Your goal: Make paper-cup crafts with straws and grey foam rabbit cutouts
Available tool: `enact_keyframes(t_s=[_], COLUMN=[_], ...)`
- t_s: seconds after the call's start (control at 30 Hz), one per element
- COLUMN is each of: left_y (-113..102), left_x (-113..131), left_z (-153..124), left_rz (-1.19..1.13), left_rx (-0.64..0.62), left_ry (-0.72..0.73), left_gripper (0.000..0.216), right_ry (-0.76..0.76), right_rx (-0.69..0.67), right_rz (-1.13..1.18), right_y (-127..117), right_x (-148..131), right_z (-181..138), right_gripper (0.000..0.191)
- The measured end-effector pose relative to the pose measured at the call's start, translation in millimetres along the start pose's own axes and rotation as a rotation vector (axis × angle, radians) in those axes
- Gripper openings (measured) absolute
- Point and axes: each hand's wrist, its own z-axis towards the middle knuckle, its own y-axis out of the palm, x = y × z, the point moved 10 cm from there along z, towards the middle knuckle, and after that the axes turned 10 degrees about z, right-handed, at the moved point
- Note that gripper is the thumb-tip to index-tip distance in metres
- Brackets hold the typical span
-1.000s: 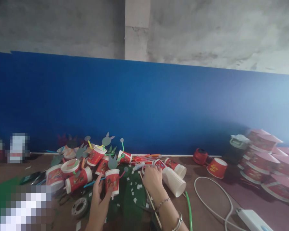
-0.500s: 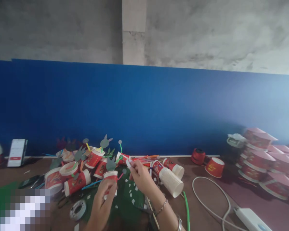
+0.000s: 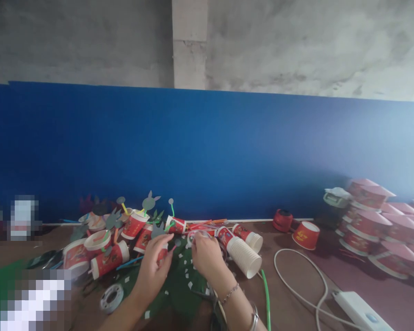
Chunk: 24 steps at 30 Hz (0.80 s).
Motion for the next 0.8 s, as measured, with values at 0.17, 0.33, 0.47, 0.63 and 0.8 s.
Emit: enact_keyframes(t_s=[0.17, 0.33, 0.47, 0.63, 0.8], left_y=[-17, 15, 38, 39, 26], left_x=[-15, -7, 1, -4, -7], left_z=[4, -4, -14, -24, -22], left_rz=[-0.017, 0.014, -0.001, -0.014, -0.021], left_rx=[0.021, -0.132, -0.217, -0.182, -0.075], left_ry=[-0.081, -0.046, -0.028, -0.045, -0.056], left_gripper=[0.021, 0.039, 0.053, 0.047, 0.028], right_ry=[0.052, -0.087, -0.121, -0.14, -0.147], right_rx=[-0.045, -0.02, -0.02, -0.043, -0.085], right_rz=[-0.064, 0.115, 0.168, 0.133, 0.097], right_y=[8, 2, -1, 1, 2], right_x=[9, -17, -25, -28, -32], right_z=[3, -2, -7, -9, -12], right_gripper=[0.016, 0.013, 0.01, 0.011, 0.012])
